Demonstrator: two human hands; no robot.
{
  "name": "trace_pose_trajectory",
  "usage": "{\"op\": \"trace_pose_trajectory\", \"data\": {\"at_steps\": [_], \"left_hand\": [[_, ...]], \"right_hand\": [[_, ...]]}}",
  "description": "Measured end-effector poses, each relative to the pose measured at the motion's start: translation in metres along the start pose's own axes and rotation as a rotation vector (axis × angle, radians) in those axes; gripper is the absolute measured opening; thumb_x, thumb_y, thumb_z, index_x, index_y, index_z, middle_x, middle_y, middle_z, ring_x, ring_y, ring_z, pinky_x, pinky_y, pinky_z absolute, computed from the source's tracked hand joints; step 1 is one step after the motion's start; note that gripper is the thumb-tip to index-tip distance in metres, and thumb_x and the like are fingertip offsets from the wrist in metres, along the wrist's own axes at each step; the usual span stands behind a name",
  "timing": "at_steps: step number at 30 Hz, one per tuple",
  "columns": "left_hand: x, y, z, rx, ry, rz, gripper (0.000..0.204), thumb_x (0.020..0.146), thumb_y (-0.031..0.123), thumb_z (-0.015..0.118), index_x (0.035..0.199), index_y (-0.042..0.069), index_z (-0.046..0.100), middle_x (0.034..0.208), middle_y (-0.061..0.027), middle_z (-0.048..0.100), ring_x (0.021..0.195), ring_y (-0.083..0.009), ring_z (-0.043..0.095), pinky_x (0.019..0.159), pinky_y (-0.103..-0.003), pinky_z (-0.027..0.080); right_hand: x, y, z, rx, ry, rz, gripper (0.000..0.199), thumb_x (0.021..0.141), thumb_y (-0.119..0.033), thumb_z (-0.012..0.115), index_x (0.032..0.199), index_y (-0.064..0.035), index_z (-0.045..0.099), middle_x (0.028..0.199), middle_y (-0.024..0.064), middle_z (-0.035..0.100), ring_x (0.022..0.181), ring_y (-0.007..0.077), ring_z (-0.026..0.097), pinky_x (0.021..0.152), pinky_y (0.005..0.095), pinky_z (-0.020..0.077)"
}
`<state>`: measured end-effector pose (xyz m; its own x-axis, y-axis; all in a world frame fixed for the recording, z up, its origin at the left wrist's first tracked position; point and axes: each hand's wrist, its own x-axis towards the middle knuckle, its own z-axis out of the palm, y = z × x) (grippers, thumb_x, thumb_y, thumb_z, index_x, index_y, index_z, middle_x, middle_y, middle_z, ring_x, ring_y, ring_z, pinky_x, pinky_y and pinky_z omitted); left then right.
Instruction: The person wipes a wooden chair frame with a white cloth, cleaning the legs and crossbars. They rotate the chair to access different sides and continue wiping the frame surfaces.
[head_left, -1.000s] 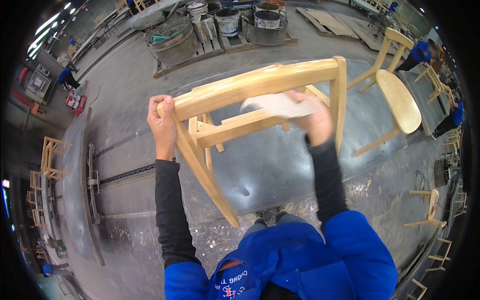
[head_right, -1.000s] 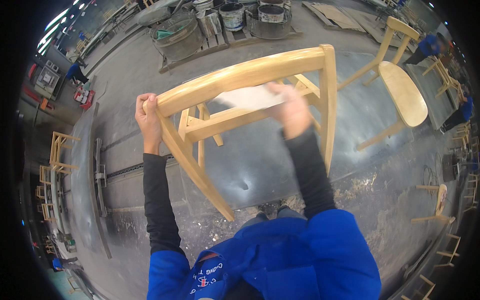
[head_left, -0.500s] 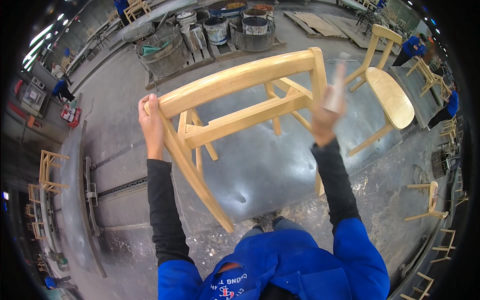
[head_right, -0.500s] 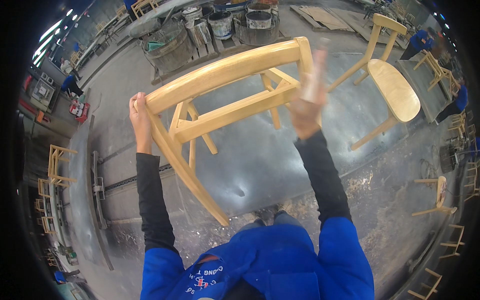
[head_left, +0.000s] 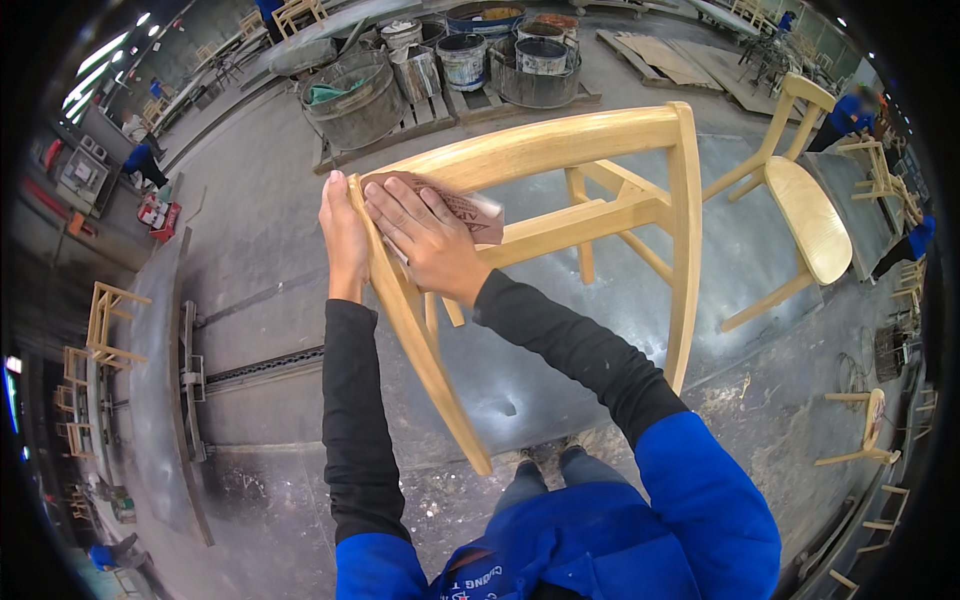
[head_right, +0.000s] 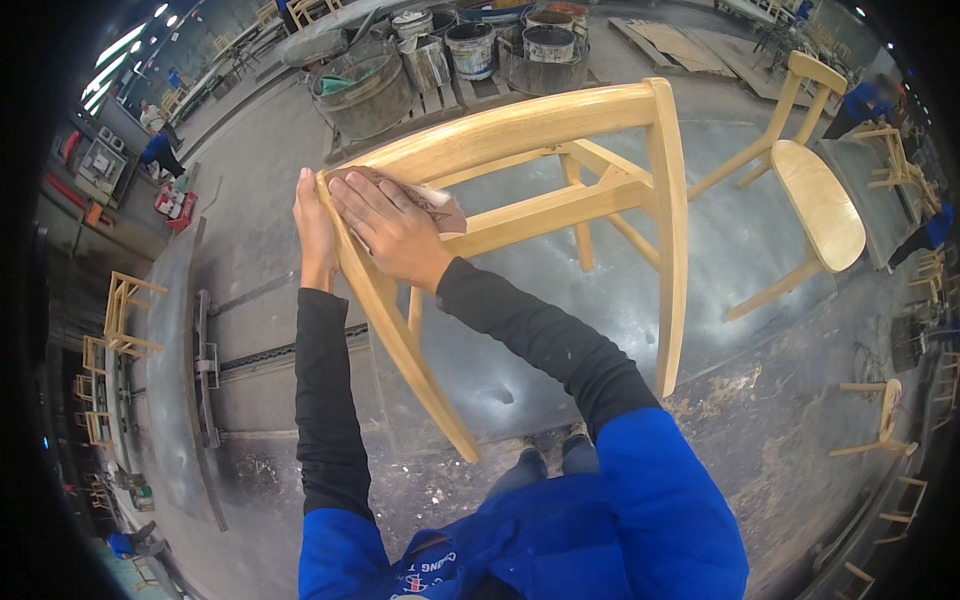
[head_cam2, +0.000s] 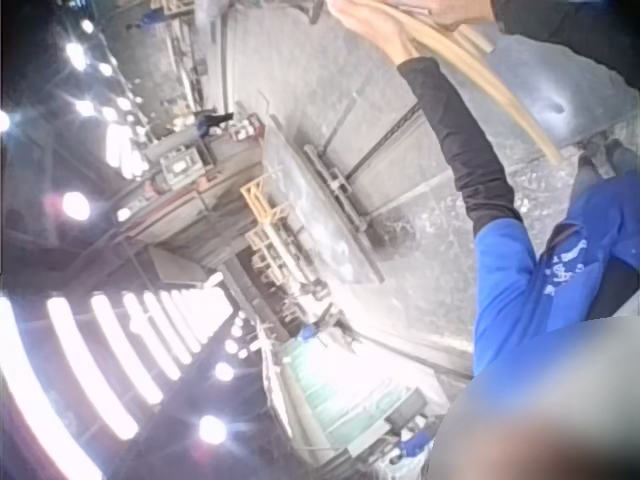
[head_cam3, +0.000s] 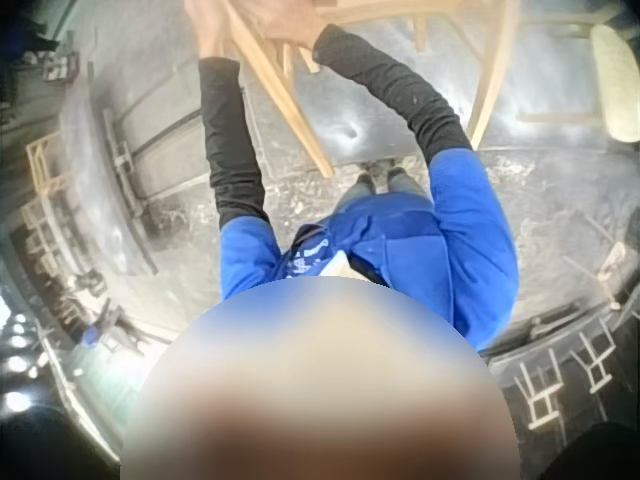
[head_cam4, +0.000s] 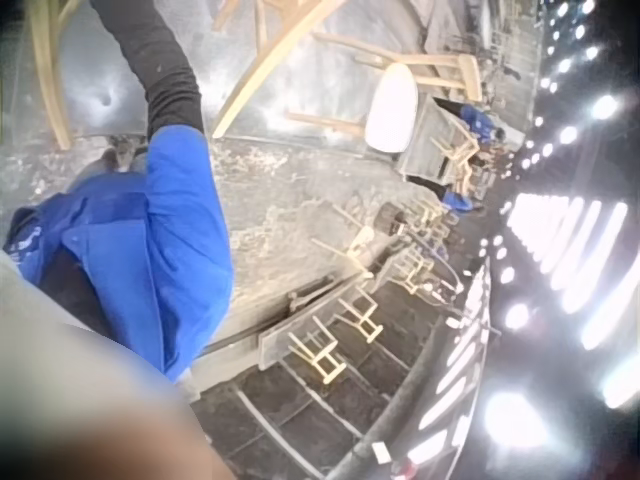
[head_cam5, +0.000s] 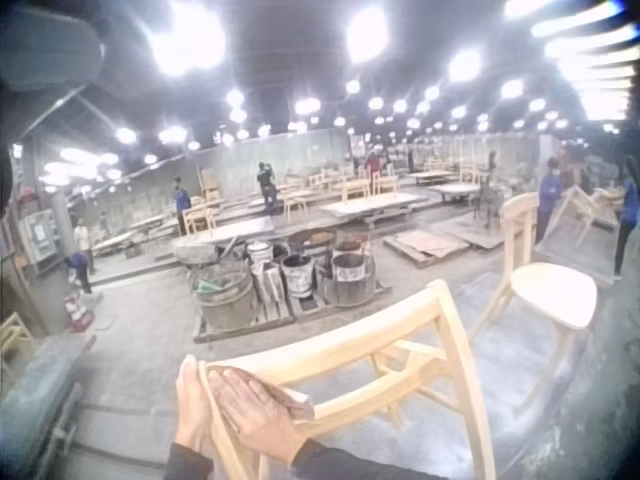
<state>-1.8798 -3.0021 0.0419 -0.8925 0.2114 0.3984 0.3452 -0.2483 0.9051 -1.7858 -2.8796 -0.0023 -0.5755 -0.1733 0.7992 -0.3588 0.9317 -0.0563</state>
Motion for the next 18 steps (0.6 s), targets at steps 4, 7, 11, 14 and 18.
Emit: {"op": "trace_pose_trajectory", "data": {"at_steps": [4, 7, 11, 14, 18], "left_hand": [[-0.002, 0.004, 0.0, -0.006, -0.098, -0.171, 0.04, 0.1, 0.043, 0.035, 0.093, 0.006, 0.05, 0.076, -0.005, 0.057, 0.058, -0.0139, 0.056, 0.05, -0.028, 0.046], [-0.004, 0.005, 0.001, -0.001, -0.129, -0.156, 0.043, 0.1, 0.045, 0.035, 0.094, 0.005, 0.051, 0.073, -0.0065, 0.058, 0.055, -0.0152, 0.056, 0.05, -0.028, 0.046], [-0.002, 0.001, 0.003, -0.044, -0.113, -0.164, 0.041, 0.1, 0.045, 0.038, 0.092, 0.006, 0.05, 0.073, -0.0037, 0.055, 0.056, -0.0123, 0.054, 0.051, -0.026, 0.045], [0.001, -0.002, 0.005, 0.025, -0.072, -0.012, 0.044, 0.099, 0.048, 0.042, 0.092, 0.006, 0.05, 0.073, -0.0018, 0.054, 0.057, -0.0106, 0.053, 0.052, -0.026, 0.045], [-0.008, 0.001, 0.003, 0.105, -0.117, -0.014, 0.045, 0.084, 0.043, 0.07, 0.092, 0.005, 0.049, 0.074, -0.0008, 0.053, 0.057, -0.0082, 0.052, 0.051, -0.023, 0.044]], "right_hand": [[-0.023, 0.036, -0.043, -0.306, -0.149, -0.123, 0.064, 0.08, -0.012, 0.052, 0.143, -0.0096, 0.041, 0.151, 0.0061, 0.035, 0.141, 0.0246, 0.03, 0.115, 0.0445, 0.0226], [-0.056, 0.087, -0.123, -0.545, 0.12, 0.085, 0.069, 0.074, 0.009, 0.049, 0.141, -0.0058, 0.042, 0.149, 0.0138, 0.037, 0.141, 0.0277, 0.029, 0.114, 0.0438, 0.0275], [-0.047, 0.06, -0.099, -0.531, 0.038, 0.131, 0.065, 0.075, 0.001, 0.053, 0.139, -0.0025, 0.044, 0.147, 0.0151, 0.039, 0.138, 0.0313, 0.033, 0.113, 0.0456, 0.0287], [-0.01, -0.004, -0.01, -0.265, -0.127, -0.127, 0.061, 0.08, -0.014, 0.055, 0.139, -0.0015, 0.044, 0.145, 0.0142, 0.042, 0.135, 0.0286, 0.039, 0.112, 0.0453, 0.0299], [-0.028, -0.003, -0.022, -0.228, 0.056, 0.067, 0.058, 0.081, -0.01, 0.053, 0.138, -0.0012, 0.046, 0.143, 0.0143, 0.044, 0.138, 0.0273, 0.035, 0.113, 0.0449, 0.0281]]}}
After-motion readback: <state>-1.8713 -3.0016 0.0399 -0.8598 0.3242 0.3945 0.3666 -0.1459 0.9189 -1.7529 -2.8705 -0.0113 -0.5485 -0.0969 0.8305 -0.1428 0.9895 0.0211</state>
